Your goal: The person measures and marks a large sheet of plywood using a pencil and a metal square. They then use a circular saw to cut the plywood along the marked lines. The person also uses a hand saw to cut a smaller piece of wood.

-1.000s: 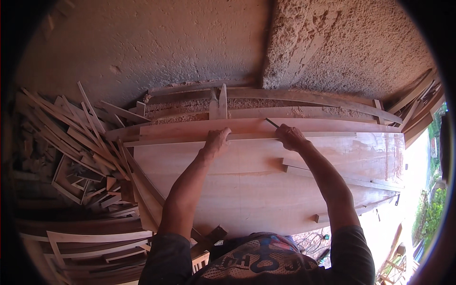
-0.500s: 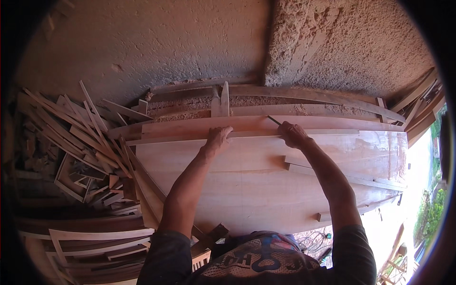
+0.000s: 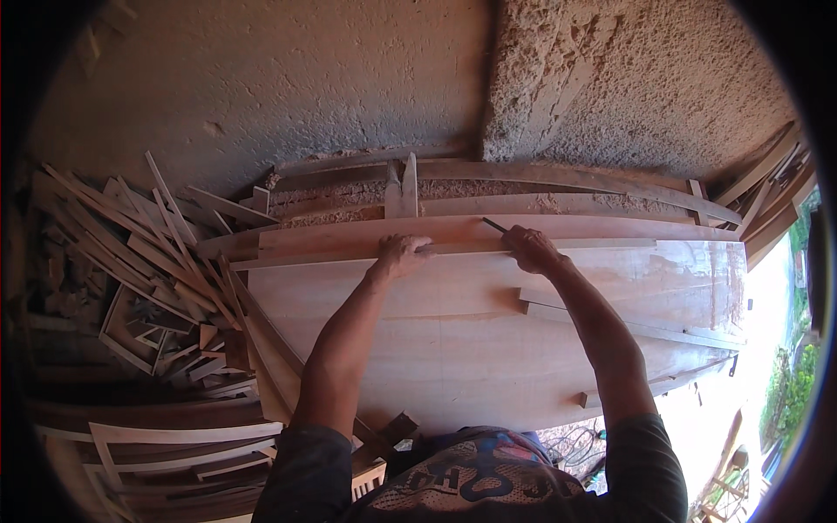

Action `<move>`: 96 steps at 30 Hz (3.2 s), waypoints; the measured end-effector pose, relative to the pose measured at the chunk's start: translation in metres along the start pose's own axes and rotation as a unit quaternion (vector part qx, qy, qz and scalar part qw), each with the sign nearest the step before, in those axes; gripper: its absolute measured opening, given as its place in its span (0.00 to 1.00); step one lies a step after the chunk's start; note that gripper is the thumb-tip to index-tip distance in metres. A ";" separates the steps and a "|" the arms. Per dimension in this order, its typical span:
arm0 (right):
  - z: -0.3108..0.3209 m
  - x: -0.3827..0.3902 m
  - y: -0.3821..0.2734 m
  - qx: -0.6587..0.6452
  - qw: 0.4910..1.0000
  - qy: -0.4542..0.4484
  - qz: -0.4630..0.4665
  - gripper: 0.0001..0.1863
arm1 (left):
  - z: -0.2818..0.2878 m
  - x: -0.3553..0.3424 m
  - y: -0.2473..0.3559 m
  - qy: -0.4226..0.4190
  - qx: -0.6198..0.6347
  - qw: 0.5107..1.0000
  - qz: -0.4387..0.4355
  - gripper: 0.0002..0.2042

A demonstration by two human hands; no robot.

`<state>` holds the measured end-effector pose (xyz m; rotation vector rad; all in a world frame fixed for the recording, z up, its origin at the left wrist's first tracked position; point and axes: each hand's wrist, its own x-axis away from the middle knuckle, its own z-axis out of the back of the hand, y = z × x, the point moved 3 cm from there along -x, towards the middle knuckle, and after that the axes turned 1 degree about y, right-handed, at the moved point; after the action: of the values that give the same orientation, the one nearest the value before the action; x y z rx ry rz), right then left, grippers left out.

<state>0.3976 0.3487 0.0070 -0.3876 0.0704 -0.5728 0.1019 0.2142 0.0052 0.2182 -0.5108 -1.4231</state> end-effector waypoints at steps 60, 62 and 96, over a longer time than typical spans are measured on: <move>0.004 0.002 -0.153 -0.186 0.960 0.142 0.154 0.07 | 0.005 -0.014 0.003 -0.071 0.070 0.988 0.120 0.19; 0.001 -0.005 -0.149 -0.175 0.962 0.153 0.147 0.07 | 0.006 -0.013 0.004 -0.070 0.068 0.988 0.124 0.19; -0.040 -0.047 -0.171 0.123 0.985 0.002 0.124 0.13 | 0.008 -0.011 0.005 -0.062 0.093 0.987 0.114 0.19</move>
<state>0.2630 0.2289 0.0321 -0.1342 0.0490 -0.3314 0.1021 0.2266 0.0117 0.2145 -0.7483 -1.1711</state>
